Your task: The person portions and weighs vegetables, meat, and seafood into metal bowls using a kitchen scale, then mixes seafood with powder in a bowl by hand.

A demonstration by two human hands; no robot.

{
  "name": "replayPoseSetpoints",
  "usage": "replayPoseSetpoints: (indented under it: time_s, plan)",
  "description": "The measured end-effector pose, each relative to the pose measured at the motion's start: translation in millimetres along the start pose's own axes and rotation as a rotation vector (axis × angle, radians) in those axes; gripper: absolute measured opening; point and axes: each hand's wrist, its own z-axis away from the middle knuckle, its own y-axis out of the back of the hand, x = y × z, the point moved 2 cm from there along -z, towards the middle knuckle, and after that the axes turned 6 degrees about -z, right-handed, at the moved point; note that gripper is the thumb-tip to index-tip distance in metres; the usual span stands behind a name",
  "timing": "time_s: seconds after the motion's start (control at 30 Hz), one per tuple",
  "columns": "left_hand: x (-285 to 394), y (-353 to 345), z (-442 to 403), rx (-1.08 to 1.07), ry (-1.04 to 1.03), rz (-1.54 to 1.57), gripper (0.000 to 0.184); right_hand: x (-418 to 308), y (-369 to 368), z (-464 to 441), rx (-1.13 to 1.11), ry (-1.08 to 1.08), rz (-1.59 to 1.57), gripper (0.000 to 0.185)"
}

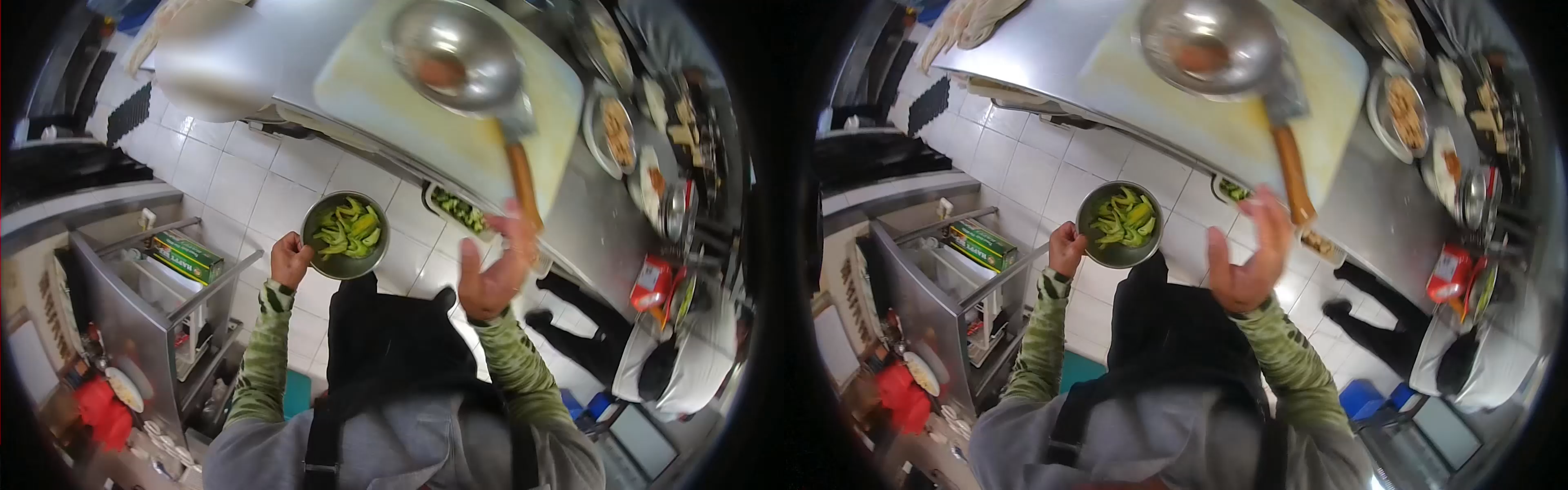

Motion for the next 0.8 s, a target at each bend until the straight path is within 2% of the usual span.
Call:
replayPoseSetpoints:
  time_s: [0.07, 0.1, 0.13, 0.17, 0.2, 0.27, 0.3, 0.37, 0.4, 0.47, 0.53, 0.6, 0.7, 0.8]
  plan:
    - [76.1, -11.0, 45.4, -0.081, -0.126, -0.081, 0.016, 6.2, 22.3, 55.0, -0.019, -0.289, -0.253, 0.065]
    - [119.4, -28.6, 66.1, -0.152, -0.202, -0.054, 0.018, 9.3, 38.2, 79.0, 0.000, -0.525, -0.255, 0.062]
    - [152.2, -47.9, 87.3, -0.198, -0.174, -0.120, 0.018, 15.4, 65.9, 103.4, -0.102, -0.626, -0.273, 0.061]
    - [200.6, -85.2, 111.2, -0.260, -0.226, 0.022, 0.014, 26.7, 96.9, 122.3, -0.198, -0.733, -0.365, 0.063]
    - [218.8, -118.5, 127.3, -0.358, -0.259, 0.140, 0.013, 37.8, 130.8, 139.0, -0.292, -0.838, -0.479, 0.065]
    - [246.7, -189.4, 153.8, -0.519, -0.341, 0.216, 0.010, 47.5, 201.3, 161.9, -0.146, -0.739, -0.632, 0.067]
    - [270.7, -212.3, 165.7, -0.560, -0.400, 0.156, 0.010, 49.8, 237.0, 172.0, -0.080, -0.699, -0.669, 0.067]
    - [305.9, -278.3, 188.2, -0.609, -0.500, 0.034, 0.010, 69.2, 299.4, 203.8, 0.050, -0.717, -0.588, 0.066]
    - [329.9, -311.8, 205.7, -0.703, -0.495, 0.033, 0.017, 75.2, 331.5, 219.0, 0.145, -0.693, -0.582, 0.064]
    - [396.0, -384.9, 257.6, -0.750, -0.557, 0.098, 0.029, 92.1, 397.8, 244.6, 0.316, -0.634, -0.558, 0.061]
    - [448.5, -424.1, 286.3, -0.638, -0.871, -0.220, 0.036, 95.9, 438.7, 262.1, 0.382, -0.722, -0.471, 0.059]
    - [513.5, -457.1, 329.4, -0.654, -1.360, -0.479, 0.038, 105.9, 473.4, 279.2, 0.448, -0.725, -0.344, 0.058]
    - [561.7, -511.5, 358.9, -0.797, -1.521, -0.532, 0.033, 109.9, 521.3, 284.1, 0.545, -0.880, -0.528, 0.056]
    - [594.5, -557.5, 353.1, -0.759, -1.463, -0.505, 0.029, 126.6, 545.0, 297.6, 0.676, -0.903, -0.650, 0.054]
